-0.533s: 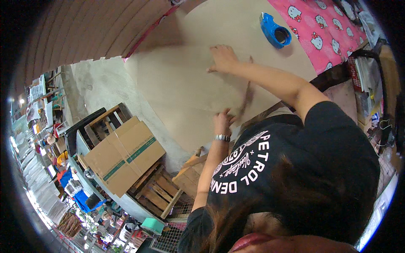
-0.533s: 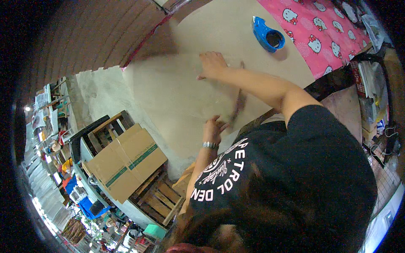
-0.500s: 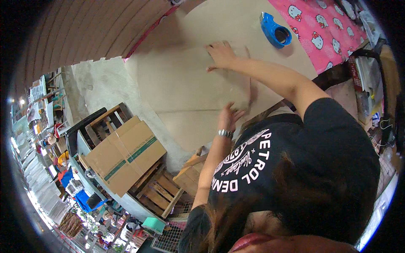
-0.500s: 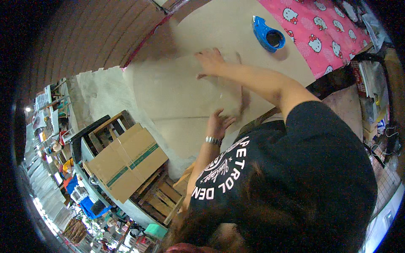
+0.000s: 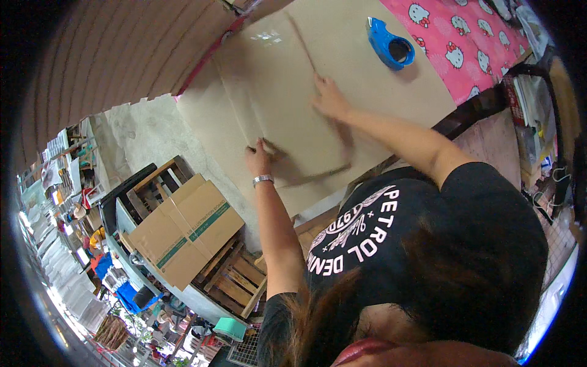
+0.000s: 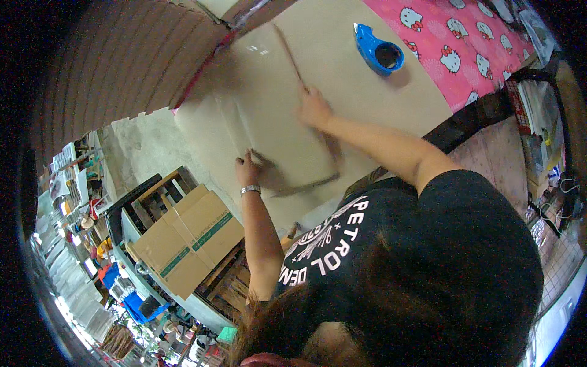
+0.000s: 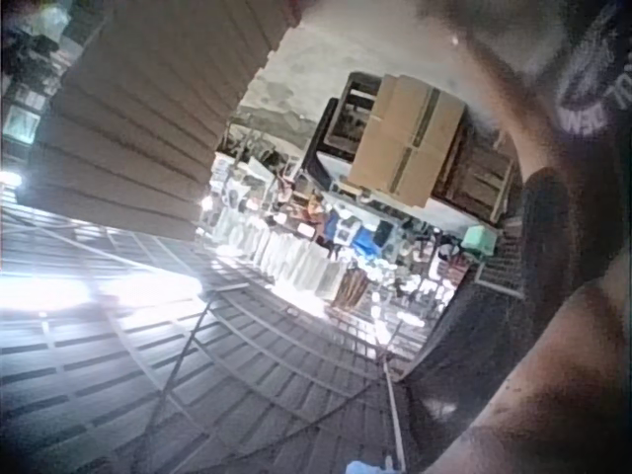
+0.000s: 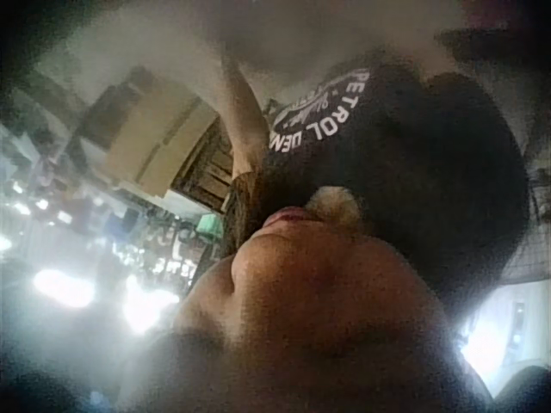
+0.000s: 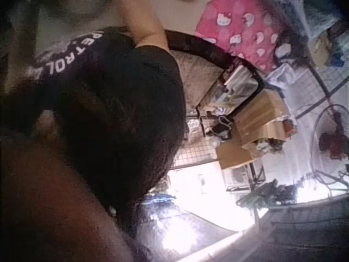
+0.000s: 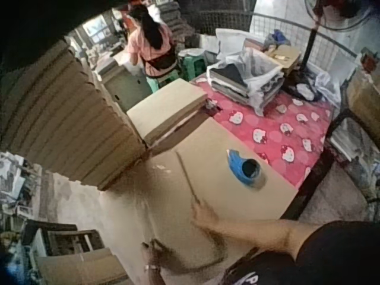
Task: The person prepares items for shipping by placing a packaged black object onto a sheet of brown paper, folding the paper around it, and securing the edges with adhesive tape.
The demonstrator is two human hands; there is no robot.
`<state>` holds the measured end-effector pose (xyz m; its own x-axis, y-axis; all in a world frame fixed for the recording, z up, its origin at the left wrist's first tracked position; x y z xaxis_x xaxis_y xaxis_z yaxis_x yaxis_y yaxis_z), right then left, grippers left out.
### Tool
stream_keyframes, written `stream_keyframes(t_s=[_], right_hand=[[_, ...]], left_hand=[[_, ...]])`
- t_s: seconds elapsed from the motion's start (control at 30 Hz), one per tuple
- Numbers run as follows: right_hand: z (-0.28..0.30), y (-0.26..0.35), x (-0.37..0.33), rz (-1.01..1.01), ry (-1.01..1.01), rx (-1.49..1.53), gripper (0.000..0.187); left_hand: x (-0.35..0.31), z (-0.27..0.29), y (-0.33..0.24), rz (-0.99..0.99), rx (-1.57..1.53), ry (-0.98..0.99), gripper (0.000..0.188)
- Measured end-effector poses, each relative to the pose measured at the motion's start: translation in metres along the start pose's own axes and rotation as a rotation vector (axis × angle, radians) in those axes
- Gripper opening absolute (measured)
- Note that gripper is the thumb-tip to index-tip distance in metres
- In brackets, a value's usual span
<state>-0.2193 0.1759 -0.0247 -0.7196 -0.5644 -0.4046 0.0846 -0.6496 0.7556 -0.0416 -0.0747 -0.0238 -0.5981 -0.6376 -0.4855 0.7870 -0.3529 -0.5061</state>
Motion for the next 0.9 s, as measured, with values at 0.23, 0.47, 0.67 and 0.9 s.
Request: stream_keyframes(t_s=[0.23, 0.47, 0.67, 0.9], right_hand=[[0.040, -0.063, -0.077, 0.328, 0.545, -0.167, 0.089], [-0.065, 0.041, -0.114, 0.226, -0.104, 0.053, 0.092], [-0.074, 0.023, -0.116, 0.212, 0.330, 0.147, 0.063], [-0.042, -0.030, -0.063, 0.445, 0.397, -0.409, 0.029]], left_hand=[[-0.096, -0.048, -0.001, -0.116, -0.762, 0.310, 0.069], [-0.109, -0.085, -0.039, -0.017, -1.222, 0.322, 0.079], [-0.081, -0.056, 0.038, -0.339, -0.839, 0.341, 0.072], [-0.060, -0.090, -0.017, -0.735, 0.272, 0.331, 0.041]])
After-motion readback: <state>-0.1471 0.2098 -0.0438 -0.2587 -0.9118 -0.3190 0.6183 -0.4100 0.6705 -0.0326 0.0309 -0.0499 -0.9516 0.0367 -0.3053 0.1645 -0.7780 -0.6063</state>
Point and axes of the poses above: each hand's wrist, its own x-axis towards the middle knuckle, its own z-axis out of the back of the hand, y = z × x, the point moved 6 cm from there along x, towards the middle knuckle, and after that the axes turned 14 degrees about y, right-handed, at the moved point
